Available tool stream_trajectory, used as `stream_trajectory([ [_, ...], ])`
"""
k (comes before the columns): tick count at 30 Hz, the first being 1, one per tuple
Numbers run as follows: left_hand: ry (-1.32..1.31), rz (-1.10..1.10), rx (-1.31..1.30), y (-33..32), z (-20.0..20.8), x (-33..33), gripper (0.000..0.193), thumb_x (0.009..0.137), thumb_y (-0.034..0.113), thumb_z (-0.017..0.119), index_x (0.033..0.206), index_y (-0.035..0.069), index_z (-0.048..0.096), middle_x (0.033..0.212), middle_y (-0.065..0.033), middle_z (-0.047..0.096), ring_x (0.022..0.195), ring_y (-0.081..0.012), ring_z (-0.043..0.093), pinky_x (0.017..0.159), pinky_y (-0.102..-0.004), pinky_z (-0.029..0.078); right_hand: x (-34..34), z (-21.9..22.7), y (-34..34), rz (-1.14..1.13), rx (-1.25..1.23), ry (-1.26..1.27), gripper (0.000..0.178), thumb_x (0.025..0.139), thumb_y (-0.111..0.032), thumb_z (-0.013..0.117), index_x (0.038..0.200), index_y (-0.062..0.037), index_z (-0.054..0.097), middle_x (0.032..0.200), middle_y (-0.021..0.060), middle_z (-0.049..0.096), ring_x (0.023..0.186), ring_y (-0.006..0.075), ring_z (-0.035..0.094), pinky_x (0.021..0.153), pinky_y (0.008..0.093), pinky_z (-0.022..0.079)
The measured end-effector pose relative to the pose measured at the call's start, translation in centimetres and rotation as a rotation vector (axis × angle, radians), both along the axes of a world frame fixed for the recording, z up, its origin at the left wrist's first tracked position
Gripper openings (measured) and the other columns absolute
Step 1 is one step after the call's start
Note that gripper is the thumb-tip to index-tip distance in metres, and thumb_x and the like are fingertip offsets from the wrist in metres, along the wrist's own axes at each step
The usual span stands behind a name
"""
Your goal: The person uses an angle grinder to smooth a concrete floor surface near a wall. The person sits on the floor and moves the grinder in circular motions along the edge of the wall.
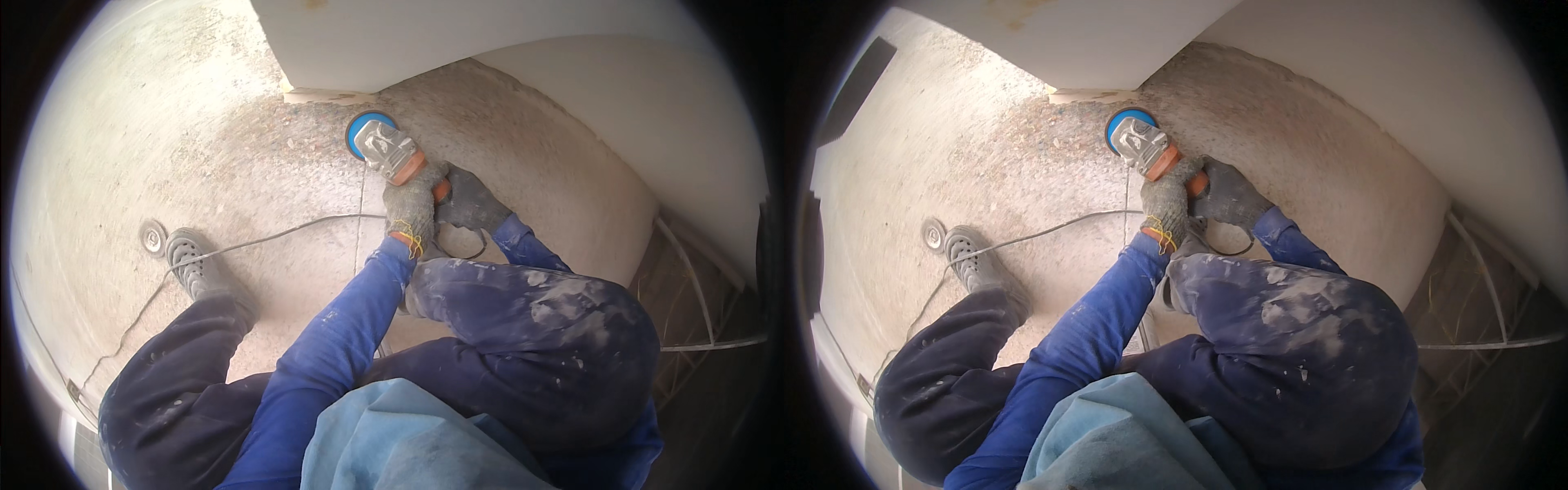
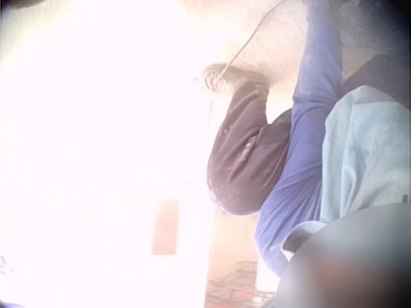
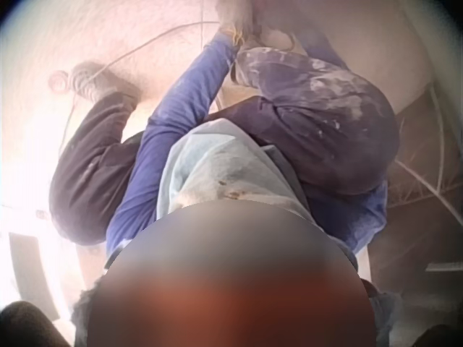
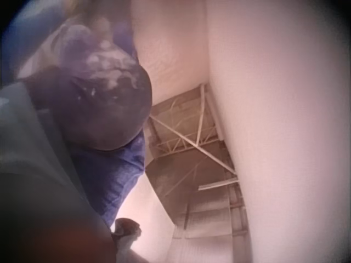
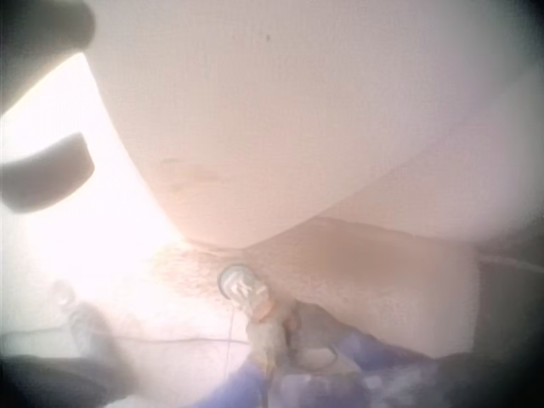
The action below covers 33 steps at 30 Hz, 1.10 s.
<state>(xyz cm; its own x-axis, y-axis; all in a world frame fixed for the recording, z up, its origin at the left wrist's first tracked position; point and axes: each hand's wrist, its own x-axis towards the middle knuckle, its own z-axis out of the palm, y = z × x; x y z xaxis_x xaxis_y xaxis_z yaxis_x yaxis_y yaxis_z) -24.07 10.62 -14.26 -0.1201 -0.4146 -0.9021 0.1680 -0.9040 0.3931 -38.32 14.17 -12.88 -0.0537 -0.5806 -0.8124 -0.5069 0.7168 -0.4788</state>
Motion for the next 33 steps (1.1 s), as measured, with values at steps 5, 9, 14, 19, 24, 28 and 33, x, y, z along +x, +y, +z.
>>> stream_trajectory([
  [5,0.323,0.046,0.050,1.9,-0.5,1.5,0.041,0.088,0.014,0.084,0.122,-0.002,0.069,0.109,-0.0137,0.073,0.094,-0.0250,0.074,0.078,-0.0383,0.063,-1.6,0.4,0.2,-0.105,0.040,-0.322,0.073,0.071,-0.026,0.094,0.131,-0.0019,0.060,0.101,0.0140,0.073,0.096,0.0214,0.071,0.089,0.0397,0.057],
  [9,0.433,0.093,0.093,3.9,-2.0,1.6,0.039,0.090,0.009,0.082,0.125,-0.001,0.067,0.114,-0.0153,0.072,0.097,-0.0275,0.075,0.079,-0.0398,0.067,-2.7,1.1,0.6,-0.017,0.267,-0.365,0.068,0.073,-0.026,0.094,0.129,-0.0033,0.063,0.109,0.0119,0.074,0.099,0.0205,0.070,0.089,0.0391,0.057],
  [14,0.482,-0.117,0.046,2.4,-1.9,2.7,0.049,0.088,0.011,0.085,0.131,-0.002,0.064,0.117,-0.0138,0.072,0.102,-0.0259,0.074,0.085,-0.0374,0.065,-1.3,0.8,2.2,0.073,-0.054,-0.211,0.074,0.076,-0.024,0.092,0.140,-0.0061,0.060,0.116,0.0097,0.074,0.107,0.0238,0.071,0.095,0.0408,0.057],
  [19,0.294,-0.123,-0.043,0.4,-0.8,2.4,0.058,0.081,0.020,0.093,0.127,-0.001,0.065,0.112,-0.0119,0.074,0.099,-0.0199,0.073,0.083,-0.0325,0.062,-1.5,0.0,1.6,0.255,-0.255,0.189,0.066,0.077,-0.045,0.089,0.126,-0.0094,0.064,0.116,0.0150,0.075,0.108,0.0354,0.073,0.092,0.0443,0.057],
  [24,0.235,-0.024,-0.129,-1.6,-0.2,2.8,0.055,0.087,0.016,0.089,0.132,-0.001,0.063,0.119,-0.0103,0.072,0.104,-0.0208,0.072,0.087,-0.0337,0.060,-1.8,0.3,-0.5,0.380,-0.199,0.297,0.065,0.075,-0.047,0.089,0.123,-0.0117,0.064,0.113,0.0138,0.075,0.106,0.0350,0.073,0.091,0.0448,0.058],
  [28,0.331,-0.046,-0.084,-3.3,-0.7,3.4,0.054,0.087,0.016,0.089,0.131,0.000,0.064,0.120,-0.0104,0.073,0.104,-0.0204,0.072,0.090,-0.0335,0.060,-1.2,0.5,-1.8,0.445,-0.178,0.373,0.064,0.075,-0.046,0.089,0.123,-0.0115,0.064,0.113,0.0146,0.074,0.105,0.0351,0.073,0.090,0.0448,0.058],
  [33,0.290,-0.134,-0.117,-4.3,-2.2,3.5,0.053,0.086,0.013,0.090,0.131,0.000,0.064,0.120,-0.0109,0.073,0.105,-0.0207,0.073,0.091,-0.0331,0.060,-1.3,0.1,-2.5,0.439,-0.154,0.361,0.066,0.077,-0.048,0.088,0.126,-0.0115,0.063,0.115,0.0156,0.074,0.107,0.0365,0.072,0.091,0.0455,0.057],
])
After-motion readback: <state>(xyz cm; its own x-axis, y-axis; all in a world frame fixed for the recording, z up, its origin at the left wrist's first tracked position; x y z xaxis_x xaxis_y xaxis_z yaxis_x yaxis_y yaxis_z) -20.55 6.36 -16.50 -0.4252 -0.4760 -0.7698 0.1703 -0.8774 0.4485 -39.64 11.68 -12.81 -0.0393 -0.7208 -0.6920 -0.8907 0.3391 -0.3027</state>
